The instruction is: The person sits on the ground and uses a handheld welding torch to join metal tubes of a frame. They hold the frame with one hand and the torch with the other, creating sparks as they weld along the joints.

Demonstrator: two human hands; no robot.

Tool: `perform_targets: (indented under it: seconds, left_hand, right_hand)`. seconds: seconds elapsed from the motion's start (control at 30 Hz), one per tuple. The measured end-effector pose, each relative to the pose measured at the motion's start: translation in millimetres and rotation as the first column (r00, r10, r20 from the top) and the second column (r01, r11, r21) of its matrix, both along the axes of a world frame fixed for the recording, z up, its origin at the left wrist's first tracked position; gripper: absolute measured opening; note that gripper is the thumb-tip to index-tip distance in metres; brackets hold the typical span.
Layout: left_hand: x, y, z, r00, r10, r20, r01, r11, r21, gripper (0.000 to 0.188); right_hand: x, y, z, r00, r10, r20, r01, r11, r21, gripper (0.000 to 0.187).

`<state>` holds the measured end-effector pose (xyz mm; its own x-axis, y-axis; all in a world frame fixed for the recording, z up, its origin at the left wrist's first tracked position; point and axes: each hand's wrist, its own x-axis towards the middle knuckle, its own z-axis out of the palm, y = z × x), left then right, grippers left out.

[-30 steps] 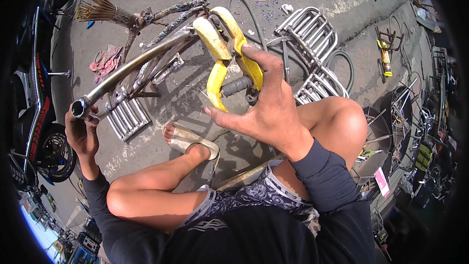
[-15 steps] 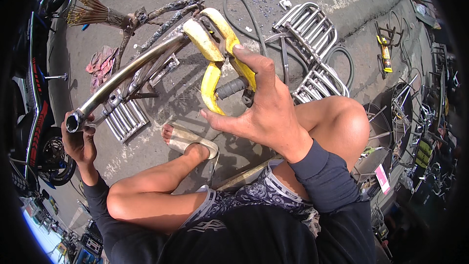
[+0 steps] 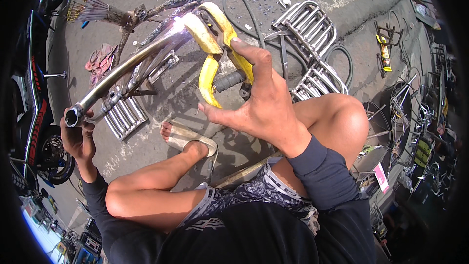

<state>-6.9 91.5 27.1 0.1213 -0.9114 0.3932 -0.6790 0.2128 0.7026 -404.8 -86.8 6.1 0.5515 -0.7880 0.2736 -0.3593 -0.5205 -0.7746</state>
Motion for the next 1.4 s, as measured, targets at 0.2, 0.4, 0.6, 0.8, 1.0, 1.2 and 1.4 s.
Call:
perform_targets:
  seconds: [0.2,0.4,0.6,0.8,1.0,1.2,1.4]
  left_hand:
    - [15.8,9.7,-4.9,0.998,-0.047,0.030,0.045,0.997,0.056,0.052]
    - [14.0,7.5,-6.6,1.000,-0.022,0.022,0.021,1.000,0.018,0.049]
    - [2.4,2.0,-4.4,0.999,0.023,-0.027,-0.024,1.000,-0.003,0.033]
    - [4.0,4.0,-6.4,0.999,0.025,-0.023,-0.025,1.000,-0.013,0.033]
    - [9.9,8.6,-10.8,0.998,0.007,-0.055,-0.007,1.000,0.005,0.036]
    - [7.4,6.2,-14.5,0.990,0.016,-0.141,-0.020,0.999,-0.025,0.033]
    - [7.6,6.6,-12.6,0.993,0.004,-0.119,-0.006,1.000,-0.014,0.029]
  right_hand:
    - [-0.7,0.7,-2.0,0.998,-0.012,0.067,0.013,1.000,-0.020,0.111]
    - [-0.2,2.9,-2.7,1.000,-0.015,0.025,0.014,1.000,0.021,0.107]
    - [0.9,2.1,-3.9,1.000,-0.015,0.007,0.015,1.000,0.007,0.106]
    - [2.5,4.8,-6.2,0.997,-0.035,0.068,0.030,0.997,0.067,0.104]
    - [2.0,3.5,-7.5,0.998,-0.019,0.062,0.018,1.000,0.018,0.107]
    - [1.0,2.4,-5.4,0.998,-0.022,0.050,0.020,0.999,0.043,0.109]
    - [1.0,5.0,-3.2,1.000,-0.022,0.012,0.021,0.996,0.084,0.108]
